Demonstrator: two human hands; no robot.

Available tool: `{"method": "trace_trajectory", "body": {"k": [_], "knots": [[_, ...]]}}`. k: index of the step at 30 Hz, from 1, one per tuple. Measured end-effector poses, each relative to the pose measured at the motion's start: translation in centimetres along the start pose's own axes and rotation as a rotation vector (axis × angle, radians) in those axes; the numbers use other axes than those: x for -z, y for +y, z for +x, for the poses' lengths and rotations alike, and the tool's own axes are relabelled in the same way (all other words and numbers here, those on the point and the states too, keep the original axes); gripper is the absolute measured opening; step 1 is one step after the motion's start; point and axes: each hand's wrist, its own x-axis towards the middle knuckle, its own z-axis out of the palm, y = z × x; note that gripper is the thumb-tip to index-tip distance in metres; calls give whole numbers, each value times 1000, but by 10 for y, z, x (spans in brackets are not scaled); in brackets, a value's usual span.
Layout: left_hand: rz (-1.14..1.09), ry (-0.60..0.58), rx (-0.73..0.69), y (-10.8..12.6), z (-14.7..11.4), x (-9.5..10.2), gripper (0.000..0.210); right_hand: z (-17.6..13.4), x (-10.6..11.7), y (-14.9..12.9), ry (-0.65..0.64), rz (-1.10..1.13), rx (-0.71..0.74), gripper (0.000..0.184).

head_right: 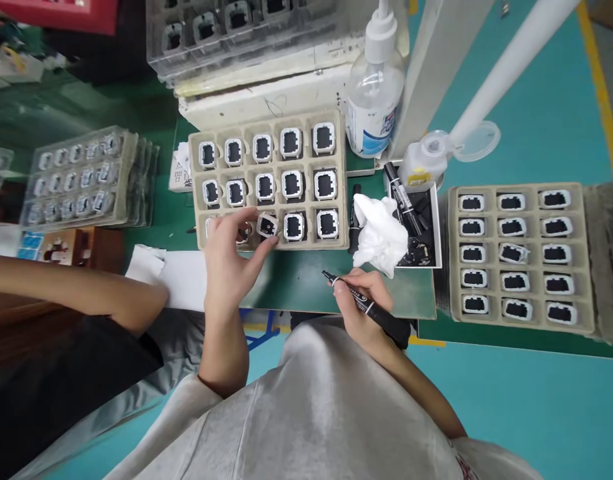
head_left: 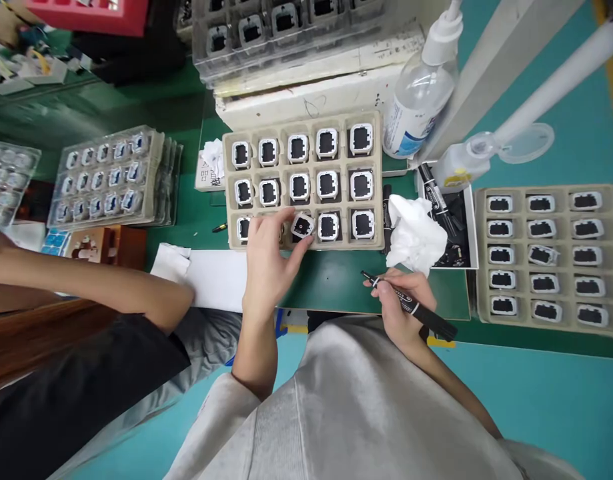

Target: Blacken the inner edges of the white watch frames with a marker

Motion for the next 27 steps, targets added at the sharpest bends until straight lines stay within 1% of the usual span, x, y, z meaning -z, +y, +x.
{"method": "trace_trajectory", "body": {"k": [3,6,9,13,19,21,27], "knots": [[20,-1,1,-2,-3,0,37,1,0,-1,-12,-10,8,12],[-1,25,-5,-6,-4,-3,34,1,1,-1,-13,-16,7,12],[-27,68,-14,-9,-3,-6,36,1,1,-1,-14,-23,-4,13],[-44,64,6,-7,1,-11,40,0,1,0,-19,-5,-3,13],[-20,70,7,-2,3,-20,37,2,0,0,-8,-6,25,14],[6,76,13,-3,2,-21,40,3,0,1,-4,-9,24,15],[45,110,42,-4,-1,-20,65,3,0,2,2,-17,21,17]]}}
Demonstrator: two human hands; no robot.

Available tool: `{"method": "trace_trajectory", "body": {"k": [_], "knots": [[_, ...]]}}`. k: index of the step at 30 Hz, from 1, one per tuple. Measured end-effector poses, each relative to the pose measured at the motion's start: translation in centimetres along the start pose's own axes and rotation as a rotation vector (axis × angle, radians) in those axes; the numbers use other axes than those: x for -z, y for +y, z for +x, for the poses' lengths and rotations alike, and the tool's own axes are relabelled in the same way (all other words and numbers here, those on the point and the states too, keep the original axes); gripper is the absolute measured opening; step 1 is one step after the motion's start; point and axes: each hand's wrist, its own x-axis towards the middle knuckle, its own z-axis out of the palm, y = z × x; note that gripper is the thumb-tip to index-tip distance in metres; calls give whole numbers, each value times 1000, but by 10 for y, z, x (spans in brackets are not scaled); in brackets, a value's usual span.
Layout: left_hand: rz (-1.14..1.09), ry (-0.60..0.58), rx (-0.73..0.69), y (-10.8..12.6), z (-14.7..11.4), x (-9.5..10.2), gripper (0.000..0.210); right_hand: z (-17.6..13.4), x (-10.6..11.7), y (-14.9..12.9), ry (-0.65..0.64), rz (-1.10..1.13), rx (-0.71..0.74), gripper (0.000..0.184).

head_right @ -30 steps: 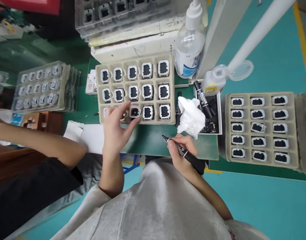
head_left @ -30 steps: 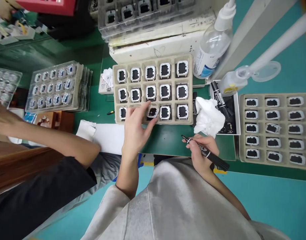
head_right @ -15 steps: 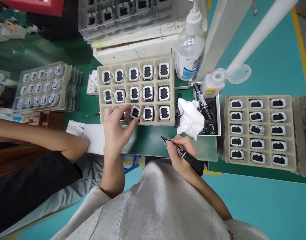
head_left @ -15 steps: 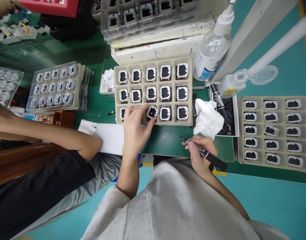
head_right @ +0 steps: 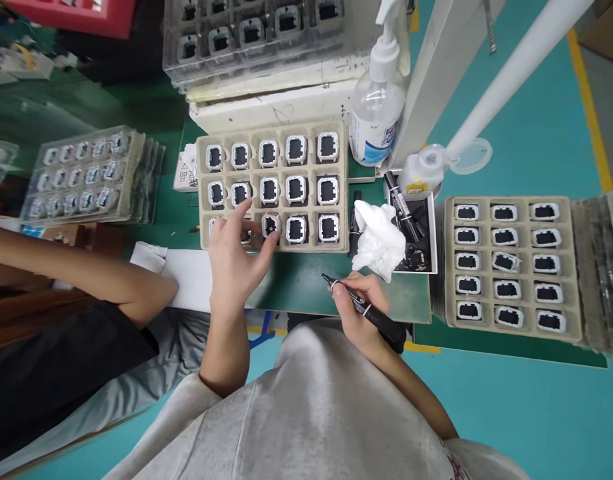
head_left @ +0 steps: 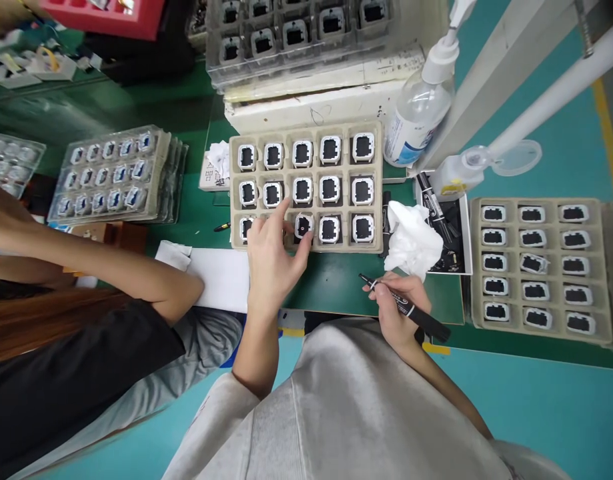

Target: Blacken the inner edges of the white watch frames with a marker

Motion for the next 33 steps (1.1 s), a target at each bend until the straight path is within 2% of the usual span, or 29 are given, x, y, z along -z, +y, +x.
{"method": "trace_trajectory", "body": {"k": [12,16,20,26,33], "knots": [[8,127,-6,9,3,-16,51,-2,-2,4,32,4,14,17],[-57,161,-57,20,0,-15,29,-2,-2,3,32,1,14,19],[-119,84,-120,32,0,-19,16,-2,-1,3,27,-10,7,19],[-50,-61,-151,36,2,-27,21,-3,1,4,39,-38,1,19],[-141,-79,-182,32,-11,-19,10,-3,1,4,41,-36,-2,19]]}}
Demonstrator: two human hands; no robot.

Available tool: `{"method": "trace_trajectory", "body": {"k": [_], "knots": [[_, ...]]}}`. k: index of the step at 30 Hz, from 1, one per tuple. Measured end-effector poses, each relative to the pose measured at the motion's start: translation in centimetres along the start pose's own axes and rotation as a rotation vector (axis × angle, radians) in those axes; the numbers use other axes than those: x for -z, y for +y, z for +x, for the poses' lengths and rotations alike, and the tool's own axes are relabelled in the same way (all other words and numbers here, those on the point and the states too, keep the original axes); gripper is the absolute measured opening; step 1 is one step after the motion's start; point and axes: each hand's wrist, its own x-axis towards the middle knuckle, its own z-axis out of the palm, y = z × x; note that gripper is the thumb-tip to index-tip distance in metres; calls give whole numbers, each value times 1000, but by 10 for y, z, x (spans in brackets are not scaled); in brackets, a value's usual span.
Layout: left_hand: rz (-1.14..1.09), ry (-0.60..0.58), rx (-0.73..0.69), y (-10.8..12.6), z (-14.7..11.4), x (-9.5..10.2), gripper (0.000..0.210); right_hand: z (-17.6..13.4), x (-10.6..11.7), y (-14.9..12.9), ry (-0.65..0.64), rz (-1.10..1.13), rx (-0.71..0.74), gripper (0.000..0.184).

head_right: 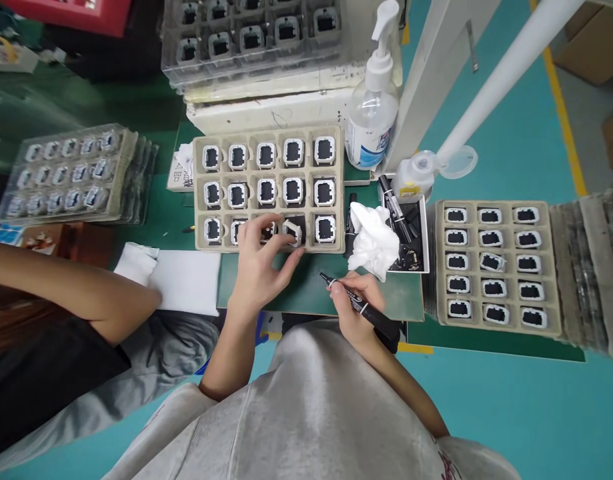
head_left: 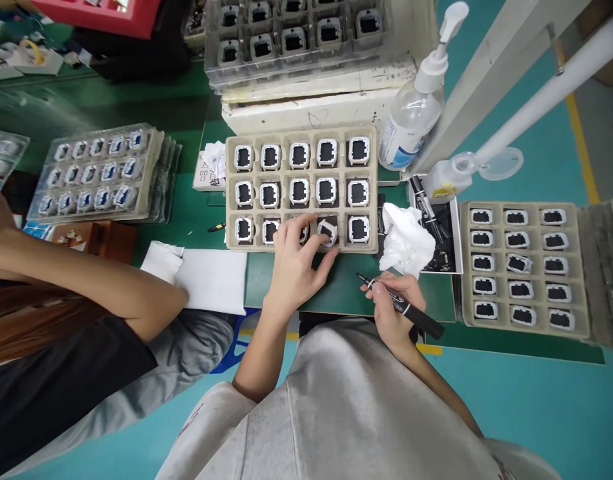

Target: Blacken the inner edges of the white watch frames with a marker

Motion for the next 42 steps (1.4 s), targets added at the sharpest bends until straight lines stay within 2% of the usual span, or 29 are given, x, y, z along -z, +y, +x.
{"method": "trace_trajectory", "body": {"k": [2,7,12,17,20,22,25,27,30,34,37,42], "knots": [[-50,29,-18,0,-3,-2,7,0,0,-1,0,9,-1,20],[-140,62,2,5,-6,-9,20,1,-1,-2,-7,22,-1,18],[21,91,31,11,-2,-13,9,1,-1,-2,-14,26,-7,16],[76,72,-54,10,2,-15,8,0,0,-2,-12,29,0,16],[43,186,-136,11,3,-15,9,0,0,-2,-9,22,-2,17],[-35,285,-140,14,3,-13,13,-1,0,-1,-8,24,-4,17],[-218,358,-9,23,-6,-9,17,-1,-1,0,-11,34,-3,16],[-326,355,112,28,-19,-6,25,-1,-1,0,-12,41,0,16],[-432,300,240,33,-43,-5,44,0,0,0,-17,48,3,16],[-529,232,353,37,-68,-9,45,0,0,0,-27,53,4,14],[-635,146,468,42,-77,-15,42,0,0,-1,-30,55,6,14],[-915,54,649,49,-80,-28,59,0,0,-1,-32,47,-2,14]]}}
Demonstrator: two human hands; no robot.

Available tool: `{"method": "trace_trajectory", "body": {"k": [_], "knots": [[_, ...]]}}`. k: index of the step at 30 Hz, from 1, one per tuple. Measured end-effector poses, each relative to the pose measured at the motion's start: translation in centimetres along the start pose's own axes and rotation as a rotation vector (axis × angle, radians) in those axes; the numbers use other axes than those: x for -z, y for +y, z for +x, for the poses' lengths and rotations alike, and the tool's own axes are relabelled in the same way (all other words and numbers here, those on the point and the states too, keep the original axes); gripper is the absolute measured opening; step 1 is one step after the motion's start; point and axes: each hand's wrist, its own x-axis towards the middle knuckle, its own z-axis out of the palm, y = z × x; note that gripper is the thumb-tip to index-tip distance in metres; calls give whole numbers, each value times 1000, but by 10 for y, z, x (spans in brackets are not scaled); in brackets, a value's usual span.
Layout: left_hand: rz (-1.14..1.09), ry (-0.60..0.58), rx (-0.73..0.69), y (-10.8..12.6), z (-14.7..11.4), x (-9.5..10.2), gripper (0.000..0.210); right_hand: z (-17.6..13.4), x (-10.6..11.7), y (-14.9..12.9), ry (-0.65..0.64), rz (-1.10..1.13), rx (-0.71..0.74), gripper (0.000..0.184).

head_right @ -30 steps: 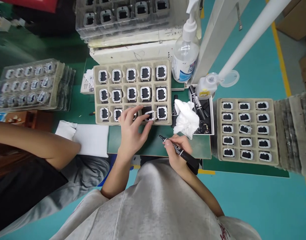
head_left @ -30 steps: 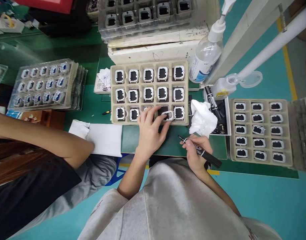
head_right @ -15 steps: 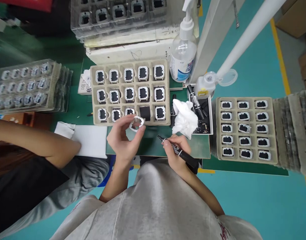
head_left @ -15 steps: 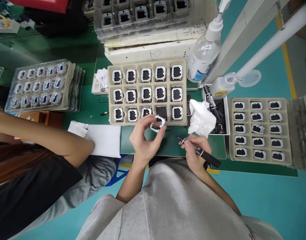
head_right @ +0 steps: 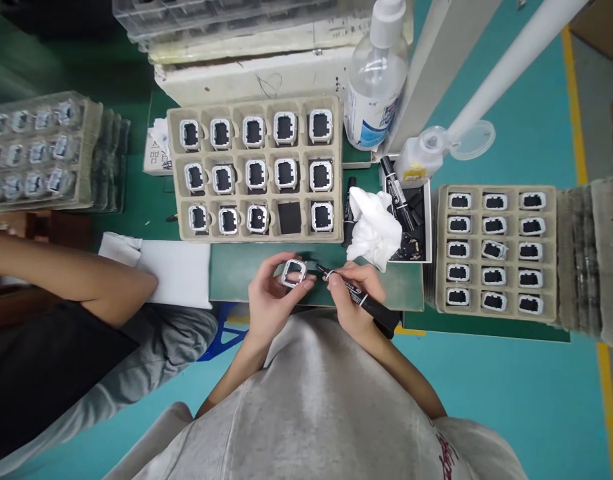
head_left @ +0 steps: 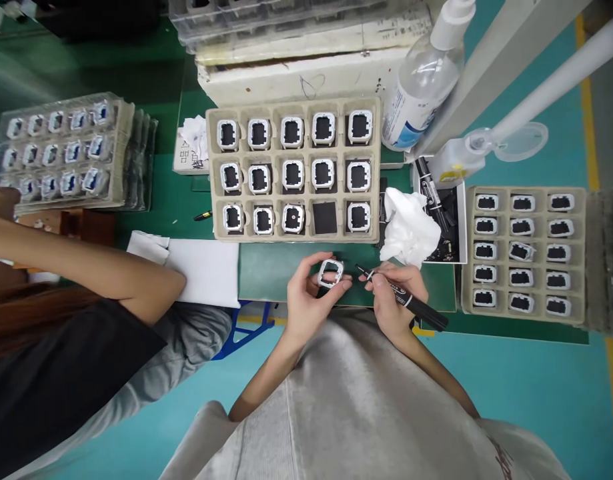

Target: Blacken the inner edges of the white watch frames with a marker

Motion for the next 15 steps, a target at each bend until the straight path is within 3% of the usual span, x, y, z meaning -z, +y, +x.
{"method": "trace_trajectory", "body": {"k": [4,9,15], "knots": [[-164,-106,102,-2,0,-2,70,-2,1,0,-1,-14,-16,15],[-198,-206,60,-2,-1,3,63,-4,0,-1,5,-30,-30,15],[-90,-191,29,-8,-3,1,55,-2,-1,-4,-7,-104,-35,16]]}}
